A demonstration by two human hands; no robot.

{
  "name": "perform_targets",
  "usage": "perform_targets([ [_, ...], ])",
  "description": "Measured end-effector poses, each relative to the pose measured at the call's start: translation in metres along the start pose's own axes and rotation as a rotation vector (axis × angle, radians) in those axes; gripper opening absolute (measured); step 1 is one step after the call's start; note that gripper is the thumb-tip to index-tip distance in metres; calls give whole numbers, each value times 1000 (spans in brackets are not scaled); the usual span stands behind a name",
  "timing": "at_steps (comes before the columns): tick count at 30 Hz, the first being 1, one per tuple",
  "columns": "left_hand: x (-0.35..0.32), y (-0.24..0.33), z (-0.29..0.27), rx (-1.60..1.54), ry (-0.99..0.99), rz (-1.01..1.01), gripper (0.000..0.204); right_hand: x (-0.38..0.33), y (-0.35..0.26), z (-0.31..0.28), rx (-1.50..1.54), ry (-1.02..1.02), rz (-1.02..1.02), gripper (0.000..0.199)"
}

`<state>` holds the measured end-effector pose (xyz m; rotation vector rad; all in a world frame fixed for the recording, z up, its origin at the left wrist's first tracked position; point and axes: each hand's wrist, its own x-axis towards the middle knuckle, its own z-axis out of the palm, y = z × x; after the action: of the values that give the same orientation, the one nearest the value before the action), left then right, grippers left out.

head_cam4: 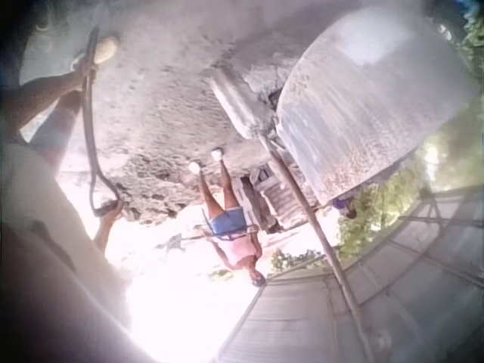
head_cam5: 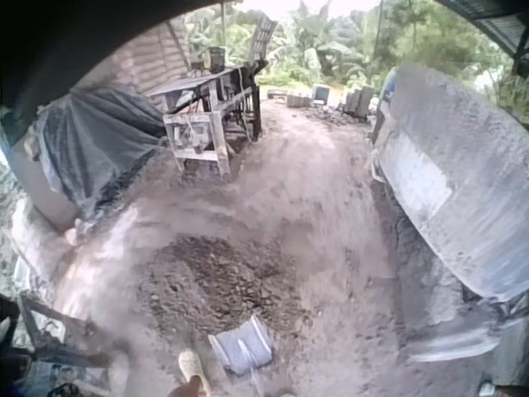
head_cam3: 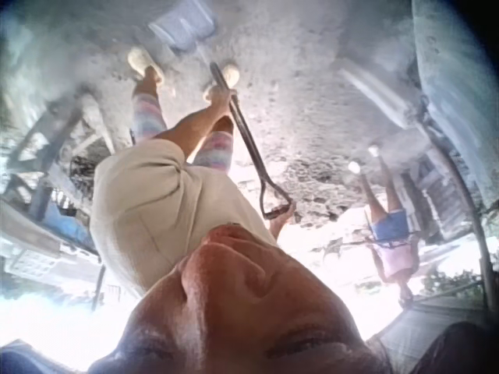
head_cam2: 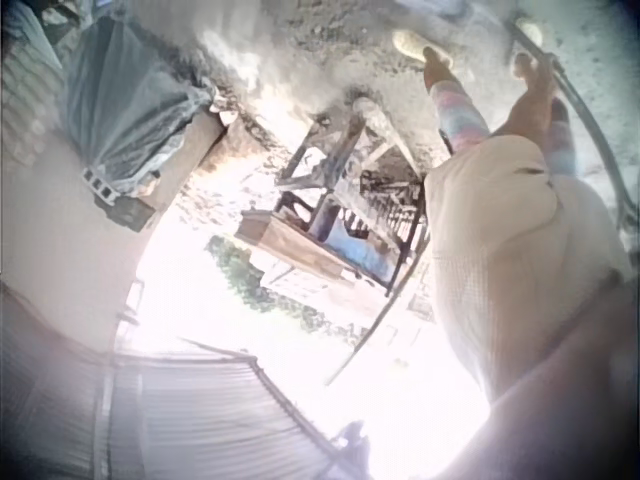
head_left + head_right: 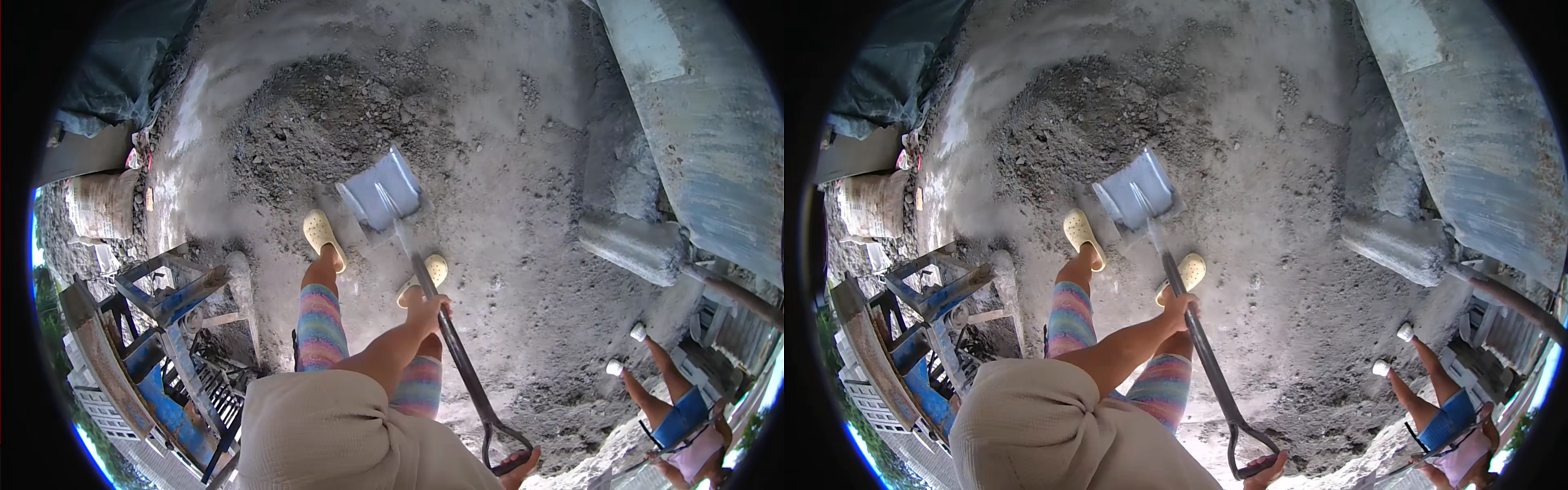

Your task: The person uses a shovel to scoop a pile of dry concrete mix and repeatedly transfers it into a stationary cement mixer. Another person nearby also shovels material into the same mixer. The camera wearer continues loading the mixer until the end of the clip.

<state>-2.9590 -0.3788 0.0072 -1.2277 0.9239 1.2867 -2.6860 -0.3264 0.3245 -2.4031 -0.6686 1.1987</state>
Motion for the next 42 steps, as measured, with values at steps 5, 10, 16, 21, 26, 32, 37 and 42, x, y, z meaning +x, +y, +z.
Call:
perform_targets([
  [5,38,-77,53,-91,-71,-367,13,-15,-77,1,-122,157,-175,33],
  [10,83,-25,63,-187,-103,-403,13,43,-94,57,-181,120,-67,43],
  [16,143,265,16,-395,-101,-95,18,48,-52,336,-137,-207,-39,37],
  [21,144,310,-10,-303,6,-23,16,27,-8,369,-86,-165,-116,38],
  [26,143,290,-49,-163,23,-1,15,17,42,332,-89,-38,-105,40],
  [32,85,262,-80,-70,49,-91,16,-20,47,270,-122,-27,-116,39],
  [37,-19,251,-75,-92,-11,-126,16,-86,14,203,-109,-23,-186,40],
  [42,-117,240,-80,3,-1,-125,15,-162,-19,136,-91,14,-211,39],
])
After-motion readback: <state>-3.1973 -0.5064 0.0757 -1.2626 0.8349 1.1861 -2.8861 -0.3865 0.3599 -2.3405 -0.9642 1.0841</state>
